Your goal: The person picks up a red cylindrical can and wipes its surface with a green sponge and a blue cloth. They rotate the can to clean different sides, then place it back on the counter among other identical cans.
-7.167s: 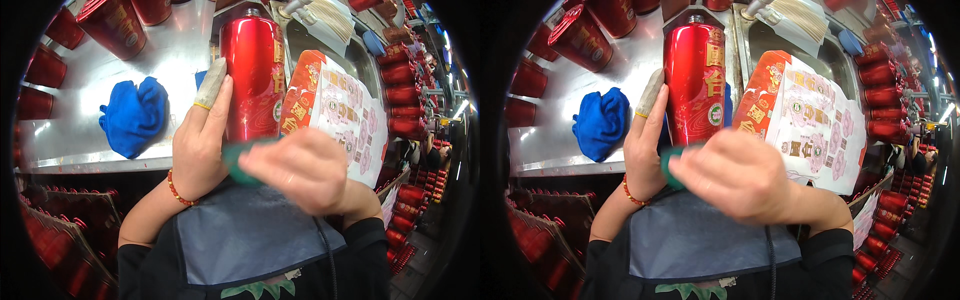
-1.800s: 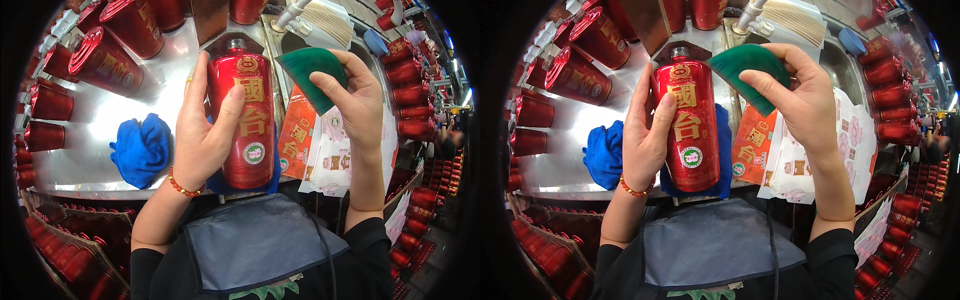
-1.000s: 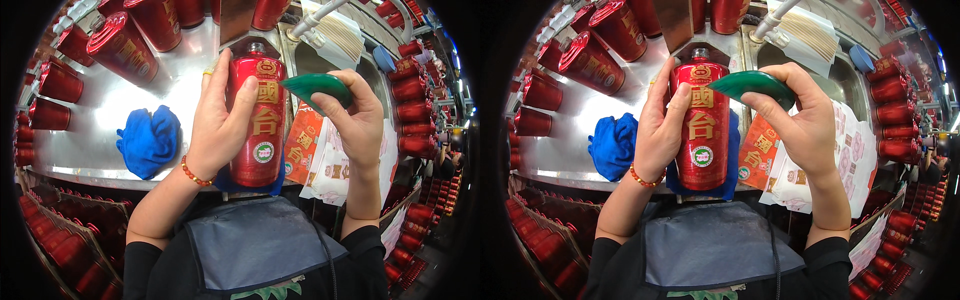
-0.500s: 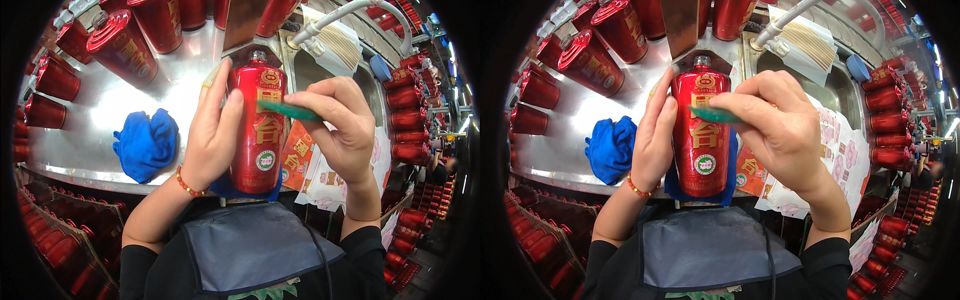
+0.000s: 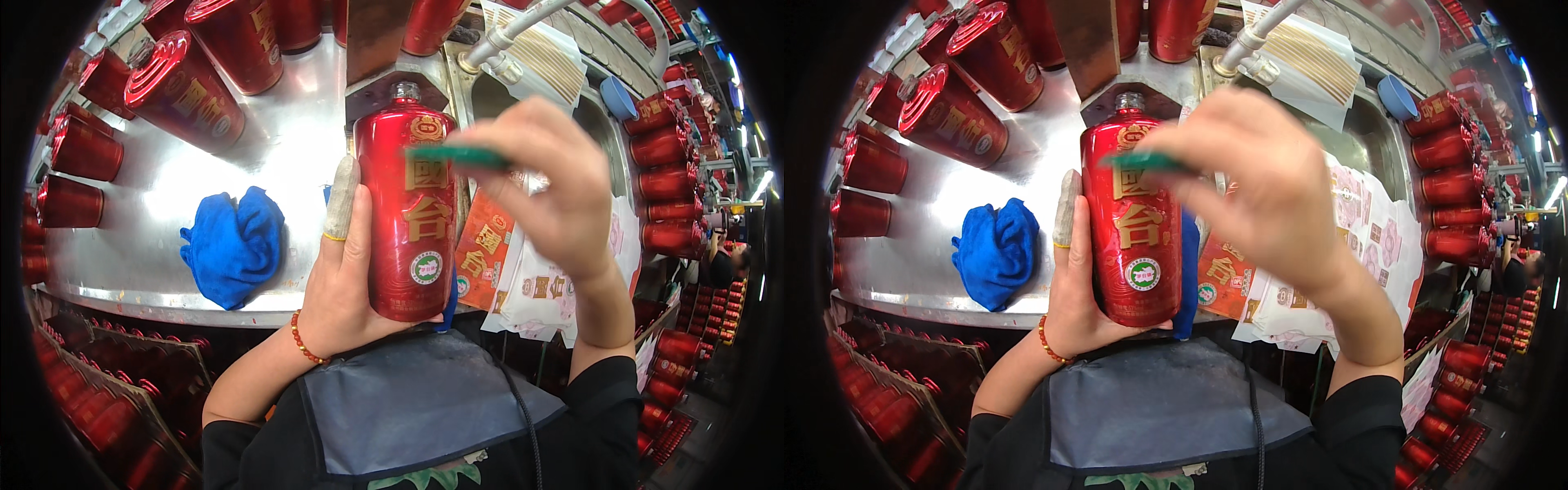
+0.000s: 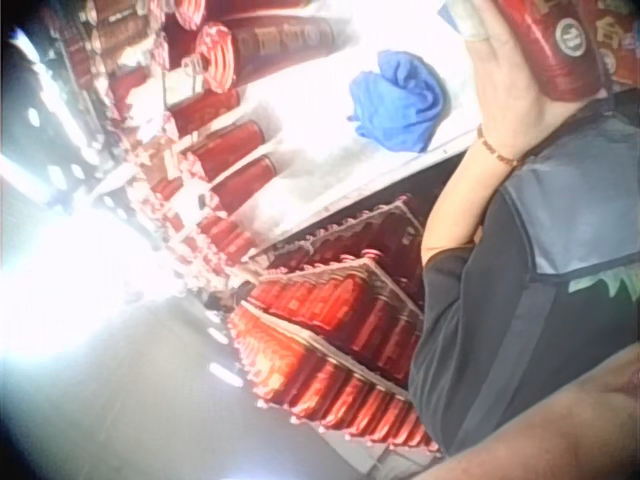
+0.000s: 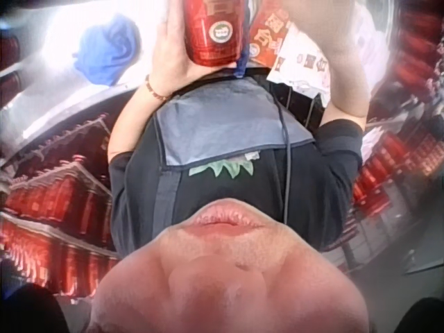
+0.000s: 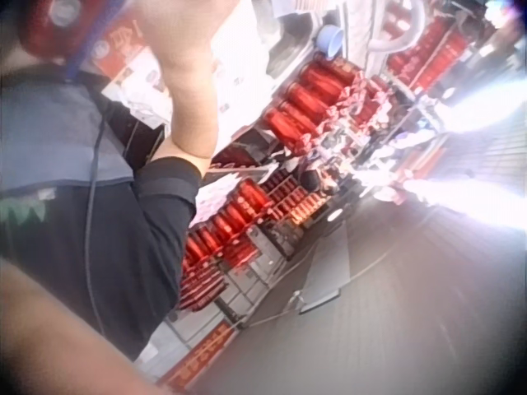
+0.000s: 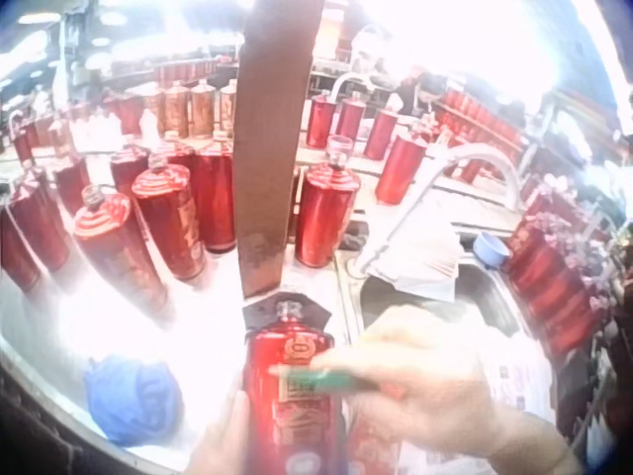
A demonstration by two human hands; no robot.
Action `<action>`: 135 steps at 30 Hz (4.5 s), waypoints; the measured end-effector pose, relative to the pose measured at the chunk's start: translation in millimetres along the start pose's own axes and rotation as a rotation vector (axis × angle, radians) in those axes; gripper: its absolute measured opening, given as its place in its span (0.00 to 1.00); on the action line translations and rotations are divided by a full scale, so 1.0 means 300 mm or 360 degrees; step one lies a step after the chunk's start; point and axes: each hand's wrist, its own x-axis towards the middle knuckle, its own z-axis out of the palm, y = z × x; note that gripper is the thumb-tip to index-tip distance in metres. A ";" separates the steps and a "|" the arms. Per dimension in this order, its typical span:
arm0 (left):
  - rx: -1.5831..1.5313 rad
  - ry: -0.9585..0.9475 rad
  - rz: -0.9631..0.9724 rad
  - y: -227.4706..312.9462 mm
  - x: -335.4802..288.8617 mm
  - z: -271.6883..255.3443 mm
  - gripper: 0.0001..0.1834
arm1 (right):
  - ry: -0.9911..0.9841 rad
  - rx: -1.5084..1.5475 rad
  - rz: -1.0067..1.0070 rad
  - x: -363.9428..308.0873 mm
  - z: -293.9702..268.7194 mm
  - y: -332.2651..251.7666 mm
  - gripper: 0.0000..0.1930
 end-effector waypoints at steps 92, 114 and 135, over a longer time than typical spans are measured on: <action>0.0191 0.0008 0.0062 -0.027 -0.011 -0.147 0.80 | 0.0161 -0.0348 -0.0208 -0.067 0.035 -0.018 0.17; -0.0245 -0.0106 0.0006 -0.036 0.024 -0.023 0.83 | 0.0056 -0.0512 -0.0283 -0.037 0.000 -0.019 0.14; -0.0299 0.0161 -0.0025 -0.061 0.100 -0.064 0.64 | 0.0179 -0.0172 0.0033 -0.075 -0.021 -0.042 0.16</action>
